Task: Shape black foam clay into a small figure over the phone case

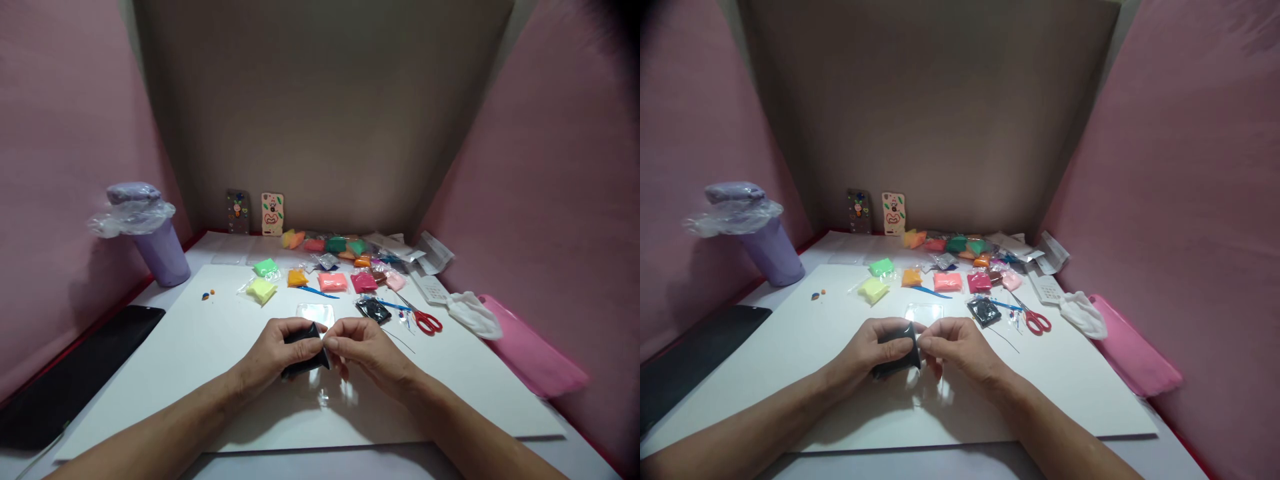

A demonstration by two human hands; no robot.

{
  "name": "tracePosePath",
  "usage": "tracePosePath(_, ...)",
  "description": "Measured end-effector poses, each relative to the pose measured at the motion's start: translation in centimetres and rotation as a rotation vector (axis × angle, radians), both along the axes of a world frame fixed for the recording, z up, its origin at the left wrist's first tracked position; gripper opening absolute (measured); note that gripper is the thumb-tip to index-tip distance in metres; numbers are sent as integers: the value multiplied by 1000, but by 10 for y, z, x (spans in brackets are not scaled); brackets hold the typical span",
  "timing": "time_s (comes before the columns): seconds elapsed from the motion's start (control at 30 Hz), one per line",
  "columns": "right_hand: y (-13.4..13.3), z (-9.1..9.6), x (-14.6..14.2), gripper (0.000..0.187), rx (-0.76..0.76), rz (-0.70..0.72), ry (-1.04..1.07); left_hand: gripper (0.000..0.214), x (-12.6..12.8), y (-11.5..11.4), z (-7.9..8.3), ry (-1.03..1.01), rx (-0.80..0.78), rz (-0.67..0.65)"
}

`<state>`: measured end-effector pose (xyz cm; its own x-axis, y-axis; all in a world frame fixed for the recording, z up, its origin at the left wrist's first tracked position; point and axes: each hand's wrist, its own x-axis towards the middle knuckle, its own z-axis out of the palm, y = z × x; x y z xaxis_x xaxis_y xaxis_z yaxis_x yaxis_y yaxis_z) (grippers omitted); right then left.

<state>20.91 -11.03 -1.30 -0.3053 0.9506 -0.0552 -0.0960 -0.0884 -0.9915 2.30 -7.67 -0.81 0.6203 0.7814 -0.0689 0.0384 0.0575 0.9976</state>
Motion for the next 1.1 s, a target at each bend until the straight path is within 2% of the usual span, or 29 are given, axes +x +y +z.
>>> tracePosePath(0.3,0,-2,0,19,12,6,-4,47,1,-2,2,14,6,17)
tracePosePath(0.6,-3,-3,-3,18,25,20,-63,23,3,-1,5,62,82,54)
tracePosePath(1.1,-2,-8,-6,18,-4,38,-26,17,3,1,2,42,126,49)
